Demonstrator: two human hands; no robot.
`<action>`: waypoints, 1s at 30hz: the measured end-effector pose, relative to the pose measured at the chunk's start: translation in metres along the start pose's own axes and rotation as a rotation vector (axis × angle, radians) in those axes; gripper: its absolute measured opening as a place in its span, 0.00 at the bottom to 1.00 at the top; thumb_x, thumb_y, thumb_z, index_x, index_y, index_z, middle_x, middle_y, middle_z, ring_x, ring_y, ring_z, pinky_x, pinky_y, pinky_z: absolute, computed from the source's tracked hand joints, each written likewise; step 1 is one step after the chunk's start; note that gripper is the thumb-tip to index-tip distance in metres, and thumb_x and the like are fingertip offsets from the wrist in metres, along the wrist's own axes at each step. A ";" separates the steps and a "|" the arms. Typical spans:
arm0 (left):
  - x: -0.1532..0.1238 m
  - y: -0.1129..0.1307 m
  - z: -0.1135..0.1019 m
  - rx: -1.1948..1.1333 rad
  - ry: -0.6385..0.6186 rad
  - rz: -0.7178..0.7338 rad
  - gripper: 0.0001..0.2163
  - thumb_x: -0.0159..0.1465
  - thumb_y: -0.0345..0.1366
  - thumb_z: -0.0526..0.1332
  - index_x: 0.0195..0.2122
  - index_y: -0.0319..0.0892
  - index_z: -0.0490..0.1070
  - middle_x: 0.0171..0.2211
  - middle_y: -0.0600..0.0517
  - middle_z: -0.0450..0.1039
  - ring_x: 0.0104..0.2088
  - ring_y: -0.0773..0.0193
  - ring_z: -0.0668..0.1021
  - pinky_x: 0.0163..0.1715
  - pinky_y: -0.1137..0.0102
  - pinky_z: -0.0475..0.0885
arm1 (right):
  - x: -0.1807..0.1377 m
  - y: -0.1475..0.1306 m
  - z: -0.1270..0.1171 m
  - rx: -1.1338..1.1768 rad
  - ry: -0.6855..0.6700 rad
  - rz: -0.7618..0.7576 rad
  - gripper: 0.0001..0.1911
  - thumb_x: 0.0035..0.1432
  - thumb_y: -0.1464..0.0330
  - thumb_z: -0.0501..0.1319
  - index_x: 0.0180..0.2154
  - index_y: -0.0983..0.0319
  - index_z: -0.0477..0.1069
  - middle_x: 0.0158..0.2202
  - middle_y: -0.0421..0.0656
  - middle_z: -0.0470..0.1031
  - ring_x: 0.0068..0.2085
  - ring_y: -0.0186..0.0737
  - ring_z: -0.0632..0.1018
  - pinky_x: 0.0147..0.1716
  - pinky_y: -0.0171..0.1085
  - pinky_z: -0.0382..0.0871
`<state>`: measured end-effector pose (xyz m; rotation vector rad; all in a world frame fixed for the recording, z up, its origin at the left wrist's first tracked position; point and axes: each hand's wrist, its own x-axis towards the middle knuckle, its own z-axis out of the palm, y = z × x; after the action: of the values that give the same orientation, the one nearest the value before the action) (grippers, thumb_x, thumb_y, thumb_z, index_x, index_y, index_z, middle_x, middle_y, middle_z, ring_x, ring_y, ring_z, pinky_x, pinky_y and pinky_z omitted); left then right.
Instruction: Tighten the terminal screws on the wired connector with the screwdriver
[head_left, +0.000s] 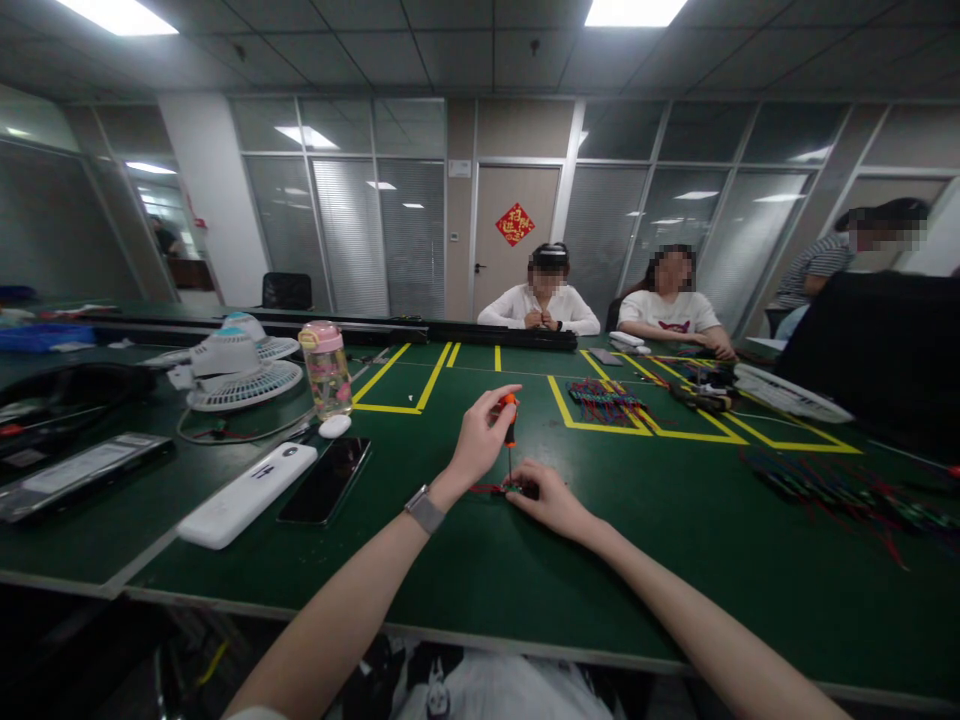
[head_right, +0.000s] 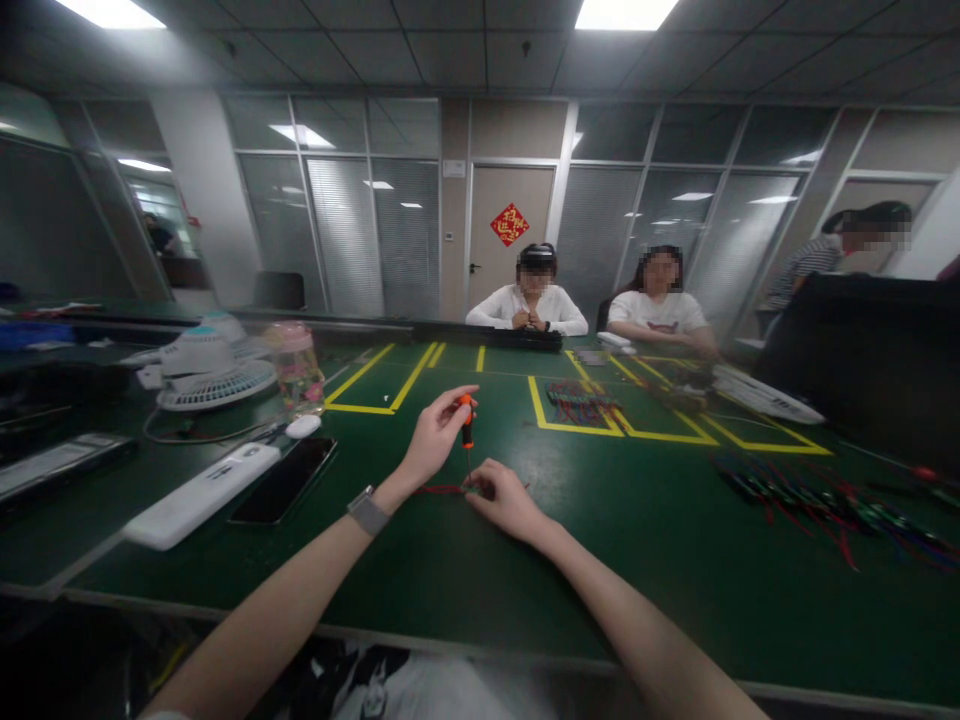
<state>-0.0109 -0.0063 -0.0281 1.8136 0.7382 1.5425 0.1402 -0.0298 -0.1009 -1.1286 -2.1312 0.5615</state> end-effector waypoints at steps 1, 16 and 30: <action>0.000 0.000 0.000 -0.008 -0.002 -0.004 0.15 0.64 0.35 0.55 0.51 0.42 0.70 0.42 0.47 0.74 0.39 0.65 0.76 0.41 0.70 0.72 | 0.000 0.000 0.000 0.001 0.003 -0.004 0.06 0.51 0.75 0.60 0.34 0.64 0.73 0.32 0.41 0.68 0.30 0.34 0.69 0.31 0.34 0.63; 0.000 0.007 0.000 -0.041 -0.176 0.044 0.16 0.66 0.35 0.52 0.53 0.44 0.68 0.43 0.47 0.72 0.42 0.64 0.75 0.42 0.70 0.71 | 0.000 0.005 0.000 0.029 0.017 0.015 0.04 0.50 0.73 0.62 0.32 0.64 0.73 0.32 0.42 0.71 0.29 0.34 0.70 0.30 0.34 0.65; 0.003 0.006 -0.003 -0.021 -0.142 0.023 0.13 0.61 0.37 0.60 0.46 0.41 0.73 0.38 0.48 0.72 0.35 0.65 0.76 0.36 0.70 0.72 | -0.001 0.018 -0.001 0.078 0.058 0.022 0.05 0.48 0.71 0.64 0.31 0.64 0.74 0.29 0.41 0.71 0.30 0.35 0.72 0.31 0.34 0.66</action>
<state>-0.0135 -0.0075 -0.0211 1.8996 0.6330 1.4132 0.1510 -0.0210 -0.1116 -1.1130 -2.0323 0.6092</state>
